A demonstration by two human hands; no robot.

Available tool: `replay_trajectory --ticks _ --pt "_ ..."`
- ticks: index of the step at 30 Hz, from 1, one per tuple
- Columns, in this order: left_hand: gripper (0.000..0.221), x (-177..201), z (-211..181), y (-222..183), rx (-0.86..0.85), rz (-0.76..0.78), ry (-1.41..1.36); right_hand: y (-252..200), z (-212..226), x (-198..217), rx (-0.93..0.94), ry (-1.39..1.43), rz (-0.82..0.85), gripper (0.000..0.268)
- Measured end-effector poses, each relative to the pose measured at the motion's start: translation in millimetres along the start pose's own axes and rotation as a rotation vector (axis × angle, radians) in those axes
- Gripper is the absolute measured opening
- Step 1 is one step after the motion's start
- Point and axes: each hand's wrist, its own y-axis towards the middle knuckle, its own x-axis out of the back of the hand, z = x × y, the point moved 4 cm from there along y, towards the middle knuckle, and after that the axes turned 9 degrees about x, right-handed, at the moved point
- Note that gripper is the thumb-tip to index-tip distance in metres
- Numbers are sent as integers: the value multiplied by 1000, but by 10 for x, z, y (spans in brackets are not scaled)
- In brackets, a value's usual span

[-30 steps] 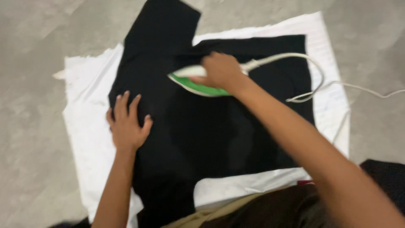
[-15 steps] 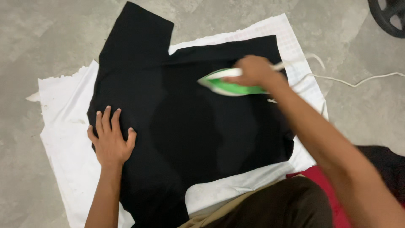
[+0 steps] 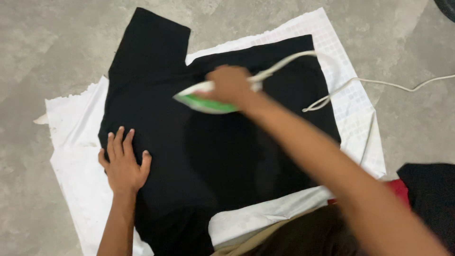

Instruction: The person irons a black t-shirt laid out on a white cloth on the floor. They use a green and white iron to smooth the fabric, then fold the shirt and place it on a pile of other black shirts. The person then picks up another black t-shirt, unfolds it, and begins ironing it.

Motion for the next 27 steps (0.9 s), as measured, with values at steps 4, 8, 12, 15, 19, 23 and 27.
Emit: replay_trajectory --ticks 4,8,12,15,19,23,27 --pt "73 -68 14 13 3 -8 -8 -824 -1285 337 -303 -66 83 85" --pt "72 -53 -2 13 4 -24 -14 -1353 -2370 340 -518 -143 162 94" --pt "72 -28 -18 40 14 -34 -10 -1094 -1948 304 -488 -92 164 87" --pt "72 -48 -3 7 12 -37 0 -717 -998 324 -350 -114 280 78" --pt "73 -32 -8 12 26 -29 -13 15 20 23 -88 -161 227 80" --pt "69 3 -26 19 49 -1 -13 687 959 -211 97 -24 25 85" --pt "71 -33 -3 18 15 -27 -15 864 1097 -265 13 -2 -157 80"
